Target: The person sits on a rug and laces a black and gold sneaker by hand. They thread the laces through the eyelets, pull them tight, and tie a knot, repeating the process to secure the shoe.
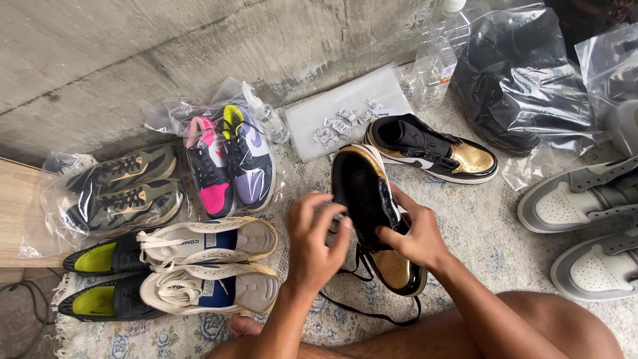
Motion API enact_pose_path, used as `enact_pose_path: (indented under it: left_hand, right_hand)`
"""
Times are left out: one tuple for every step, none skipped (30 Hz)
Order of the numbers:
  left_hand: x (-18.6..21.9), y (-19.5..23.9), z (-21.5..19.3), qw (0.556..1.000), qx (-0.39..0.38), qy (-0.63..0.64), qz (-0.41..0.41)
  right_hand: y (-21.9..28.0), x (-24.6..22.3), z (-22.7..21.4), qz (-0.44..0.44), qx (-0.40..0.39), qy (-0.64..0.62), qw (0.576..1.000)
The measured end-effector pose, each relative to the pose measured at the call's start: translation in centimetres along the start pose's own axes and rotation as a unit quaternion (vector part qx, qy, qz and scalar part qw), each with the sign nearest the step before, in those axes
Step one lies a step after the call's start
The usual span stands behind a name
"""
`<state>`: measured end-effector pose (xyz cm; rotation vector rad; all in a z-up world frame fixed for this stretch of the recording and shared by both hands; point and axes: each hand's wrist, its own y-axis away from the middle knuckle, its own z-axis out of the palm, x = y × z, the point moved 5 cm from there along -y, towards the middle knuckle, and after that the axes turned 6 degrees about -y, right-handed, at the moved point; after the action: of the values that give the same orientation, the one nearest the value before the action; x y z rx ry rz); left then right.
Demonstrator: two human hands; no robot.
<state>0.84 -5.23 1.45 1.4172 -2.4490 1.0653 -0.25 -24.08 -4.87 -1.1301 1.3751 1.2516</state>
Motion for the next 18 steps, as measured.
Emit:
enact_pose_path:
  left_hand:
    - [-0.1,-0.2,-0.1,1.000,0.000,0.000,0.001]
    - [-1.5,-0.3,0.1,0.982,-0.002,0.129,-0.138]
    - [-2.7,-0.1,0.5,0.929,-0.005,0.253,-0.271]
    - [-2.6,-0.2,0.5,0.929,-0.004,0.253,-0.271]
    - [-3.0,0.2,1.3,0.875,-0.051,0.327,-0.353]
    - [-3.1,0.9,2.1,0.806,-0.097,0.395,-0.429]
    - [-2.6,0.7,2.1,0.806,-0.097,0.394,-0.430]
    - [-1.8,0.4,2.3,0.796,-0.127,0.419,-0.418]
    - [-1.0,0.2,2.5,0.784,-0.157,0.442,-0.405]
    - [-0.5,0.1,2.2,0.785,-0.157,0.443,-0.405]
    - [0.0,-0.1,1.8,0.807,-0.158,0.422,-0.382]
    - [0.6,-0.2,1.4,0.827,-0.160,0.401,-0.360]
    - [0.4,0.0,1.9,0.826,-0.162,0.403,-0.359]
    - [-0.1,0.3,2.2,0.830,-0.154,0.394,-0.364]
    - [-0.5,0.6,2.4,0.833,-0.147,0.385,-0.368]
    - [-1.0,0.9,2.7,0.834,-0.144,0.385,-0.369]
    - [-1.5,1.3,3.0,0.833,-0.142,0.387,-0.369]
    - [-2.1,1.6,3.2,0.832,-0.139,0.389,-0.370]
  right_hand:
    - [-0.4,1.4,-0.2,0.000,0.001,0.000,1.000]
    - [-0.8,2.8,-0.4,0.015,0.000,-0.061,0.998]
    - [-1.3,4.3,-0.6,0.030,0.000,-0.122,0.992]
    - [-1.2,4.3,-0.6,0.030,-0.001,-0.121,0.992]
    - [-1.1,4.0,-0.5,0.004,-0.013,-0.138,0.990]
    - [-1.0,3.8,-0.2,-0.021,-0.026,-0.155,0.987]
    - [-0.8,3.5,0.1,-0.020,-0.027,-0.156,0.987]
    - [-0.6,3.0,0.5,-0.028,-0.041,-0.150,0.987]
    - [-0.3,2.6,0.9,-0.037,-0.054,-0.145,0.987]
    - [-0.6,3.3,1.0,-0.038,-0.054,-0.145,0.987]
    - [-0.8,4.0,1.2,-0.034,-0.073,-0.140,0.987]
    - [-0.8,4.8,1.2,-0.028,-0.090,-0.135,0.986]
    - [-0.7,5.3,1.0,-0.027,-0.088,-0.134,0.987]
    - [-0.7,5.8,1.0,-0.009,-0.099,-0.146,0.984]
    - [-0.7,6.3,1.2,0.009,-0.110,-0.158,0.981]
    - [-1.0,7.0,1.0,0.009,-0.112,-0.157,0.981]
    - [-1.4,7.9,0.8,0.019,-0.115,-0.124,0.985]
    - [-1.8,8.8,0.7,0.029,-0.119,-0.091,0.988]
